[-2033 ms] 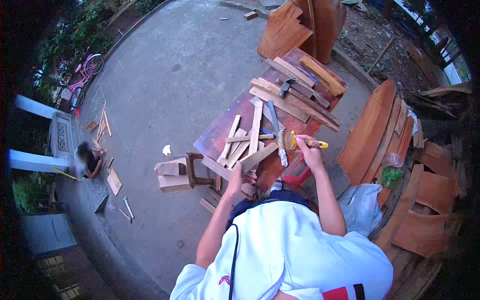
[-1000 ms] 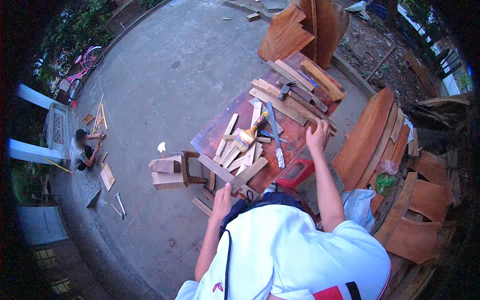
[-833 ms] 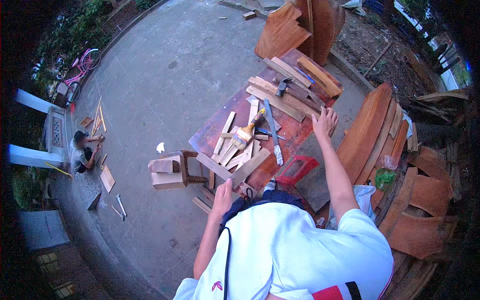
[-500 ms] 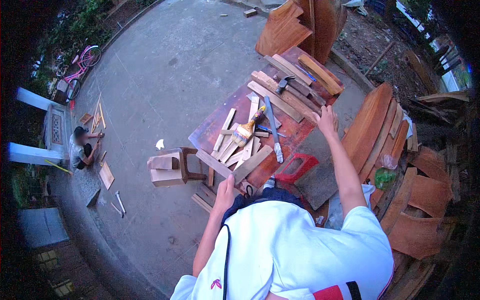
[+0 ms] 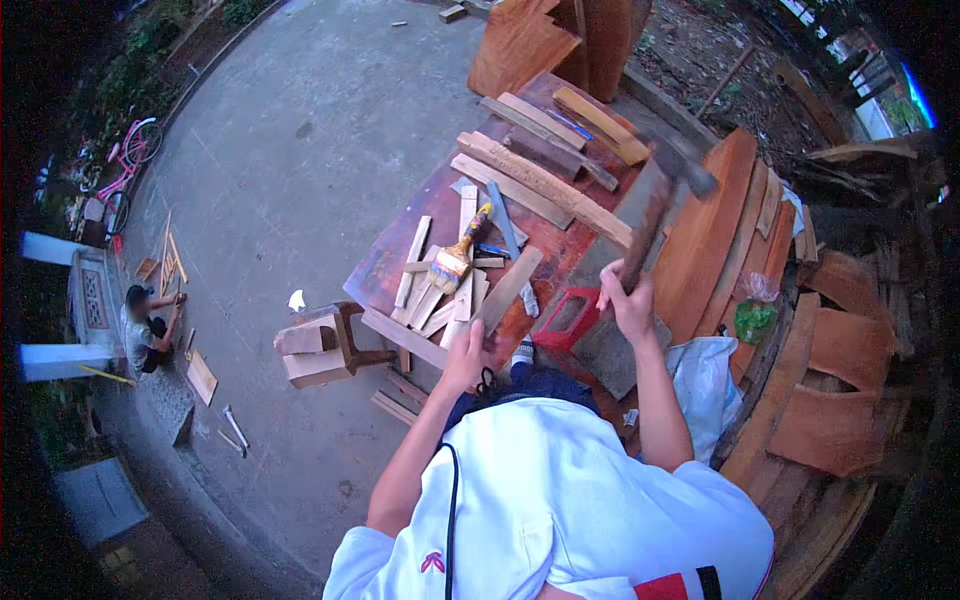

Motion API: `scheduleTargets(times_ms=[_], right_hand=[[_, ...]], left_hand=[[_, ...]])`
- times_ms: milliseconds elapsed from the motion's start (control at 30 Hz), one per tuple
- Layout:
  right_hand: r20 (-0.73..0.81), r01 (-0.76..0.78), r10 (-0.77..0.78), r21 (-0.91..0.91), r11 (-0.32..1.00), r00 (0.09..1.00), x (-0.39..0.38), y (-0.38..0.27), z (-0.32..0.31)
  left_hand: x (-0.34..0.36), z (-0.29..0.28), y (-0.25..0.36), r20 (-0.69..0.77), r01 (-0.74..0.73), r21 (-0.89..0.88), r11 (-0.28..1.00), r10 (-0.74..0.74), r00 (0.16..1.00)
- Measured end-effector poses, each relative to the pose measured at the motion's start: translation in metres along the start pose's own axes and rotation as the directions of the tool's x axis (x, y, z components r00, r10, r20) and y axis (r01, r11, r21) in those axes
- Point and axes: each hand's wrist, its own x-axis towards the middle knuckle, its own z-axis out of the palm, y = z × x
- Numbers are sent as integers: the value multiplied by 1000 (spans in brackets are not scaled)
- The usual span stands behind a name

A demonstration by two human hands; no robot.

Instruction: Measure, mark, and hammer wood scraps in a workshop area.

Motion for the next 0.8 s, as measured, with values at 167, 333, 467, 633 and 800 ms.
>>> scheduleTargets(times_ms=[167,333,467,633,800], right_hand=[[-156,-28,94,383,923,983,-35,4,-6],[-289,-216,325,353,910,900,-72,15,-35],[-263,-326,391,258,909,882,-98,45,-51],[-220,-447,481,188,874,849,-111,62,-43],[-195,-513,545,192,837,816,-124,69,-25]], left_hand=[[52,49,12,255,219,-379,899,-126,959],[73,83,10,385,440,-361,822,-299,873],[84,92,-9,530,514,-276,812,-318,786],[98,91,-11,512,605,-54,795,-498,700],[112,76,32,399,-29,621,783,-284,872]])
